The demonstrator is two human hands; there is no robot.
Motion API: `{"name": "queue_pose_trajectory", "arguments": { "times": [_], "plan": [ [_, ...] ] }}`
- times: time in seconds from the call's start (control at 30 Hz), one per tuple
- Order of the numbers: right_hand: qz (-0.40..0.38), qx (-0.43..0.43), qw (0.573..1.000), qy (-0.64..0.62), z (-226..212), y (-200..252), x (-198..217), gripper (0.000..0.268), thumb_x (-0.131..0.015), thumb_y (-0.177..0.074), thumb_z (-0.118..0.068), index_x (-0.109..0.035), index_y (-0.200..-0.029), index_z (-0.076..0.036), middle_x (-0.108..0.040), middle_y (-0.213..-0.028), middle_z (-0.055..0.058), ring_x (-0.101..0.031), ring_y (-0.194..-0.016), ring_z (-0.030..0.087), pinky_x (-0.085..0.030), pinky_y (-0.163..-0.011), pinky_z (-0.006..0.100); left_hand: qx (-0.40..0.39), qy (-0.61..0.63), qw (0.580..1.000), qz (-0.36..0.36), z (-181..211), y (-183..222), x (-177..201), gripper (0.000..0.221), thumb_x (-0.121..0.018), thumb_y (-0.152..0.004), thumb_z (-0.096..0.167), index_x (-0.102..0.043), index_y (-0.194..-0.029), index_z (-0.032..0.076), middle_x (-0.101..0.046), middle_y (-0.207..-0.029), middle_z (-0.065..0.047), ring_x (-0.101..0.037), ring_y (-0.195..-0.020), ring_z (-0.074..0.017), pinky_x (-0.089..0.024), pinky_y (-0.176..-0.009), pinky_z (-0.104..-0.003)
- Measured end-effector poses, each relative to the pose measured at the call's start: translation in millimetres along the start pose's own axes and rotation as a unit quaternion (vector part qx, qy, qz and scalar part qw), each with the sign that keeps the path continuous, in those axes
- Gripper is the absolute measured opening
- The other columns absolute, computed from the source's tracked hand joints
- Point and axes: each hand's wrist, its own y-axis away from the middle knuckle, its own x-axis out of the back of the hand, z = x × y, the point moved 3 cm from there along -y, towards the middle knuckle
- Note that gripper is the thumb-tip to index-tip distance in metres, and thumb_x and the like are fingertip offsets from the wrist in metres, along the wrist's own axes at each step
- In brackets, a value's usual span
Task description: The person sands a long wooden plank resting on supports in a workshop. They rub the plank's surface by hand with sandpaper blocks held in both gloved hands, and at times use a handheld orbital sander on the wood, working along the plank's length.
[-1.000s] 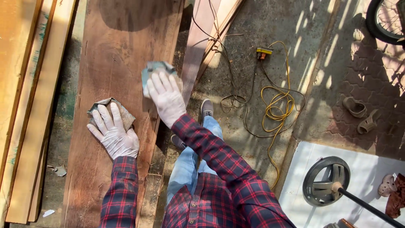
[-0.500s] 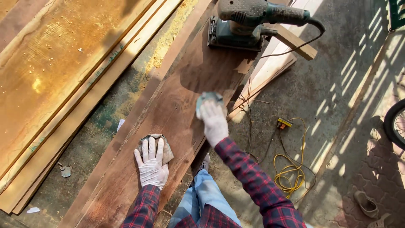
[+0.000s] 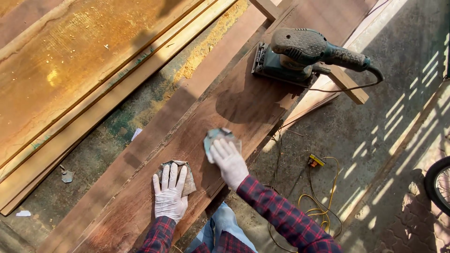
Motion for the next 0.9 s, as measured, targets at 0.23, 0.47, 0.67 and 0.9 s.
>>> {"name": "queue_pose_trajectory", "arguments": {
  "times": [0.23,0.47,0.67,0.9],
  "plan": [
    [0.017,0.071,0.997,0.001,66.4,-62.4,-21.3,0.049,-0.057,-0.089,0.006,-0.063,-0.135,-0.007,-0.061,-0.144,0.014,-0.058,-0.135,0.032,-0.046,-0.114,0.045,0.002,-0.018,0.999,-0.030,0.0,-0.7,4.7,0.098,-0.072,-0.072,0.026,-0.028,-0.158,0.026,-0.027,-0.163,-0.009,-0.022,-0.152,-0.0318,-0.013,-0.122,-0.063],
    [-0.092,0.220,0.967,-0.087,-61.2,-18.4,-43.4,0.053,-0.056,-0.083,0.004,-0.062,-0.134,-0.010,-0.062,-0.144,0.014,-0.059,-0.135,0.031,-0.042,-0.116,0.053,0.008,0.028,0.997,-0.066,3.0,-3.0,14.4,0.105,-0.075,-0.070,0.030,-0.023,-0.161,0.025,-0.021,-0.170,-0.011,-0.017,-0.152,-0.0329,-0.010,-0.122,-0.064],
    [0.041,0.046,0.998,-0.016,69.9,-117.7,-29.7,0.048,-0.057,-0.095,0.004,-0.062,-0.140,-0.012,-0.060,-0.147,0.013,-0.054,-0.139,0.033,-0.042,-0.119,0.050,-0.001,0.000,0.999,-0.040,-2.2,1.2,1.0,0.098,-0.073,-0.072,0.026,-0.024,-0.158,0.025,-0.022,-0.166,-0.008,-0.017,-0.154,-0.0307,-0.011,-0.123,-0.062],
    [-0.006,0.143,0.988,-0.053,-37.0,-65.6,-32.8,0.055,-0.060,-0.079,0.005,-0.060,-0.133,-0.004,-0.059,-0.143,0.016,-0.052,-0.136,0.038,-0.040,-0.116,0.052,0.001,0.006,0.998,-0.059,-1.5,0.1,4.8,0.100,-0.075,-0.073,0.032,-0.023,-0.158,0.025,-0.020,-0.166,-0.010,-0.016,-0.154,-0.0312,-0.009,-0.123,-0.063]
  ]
}}
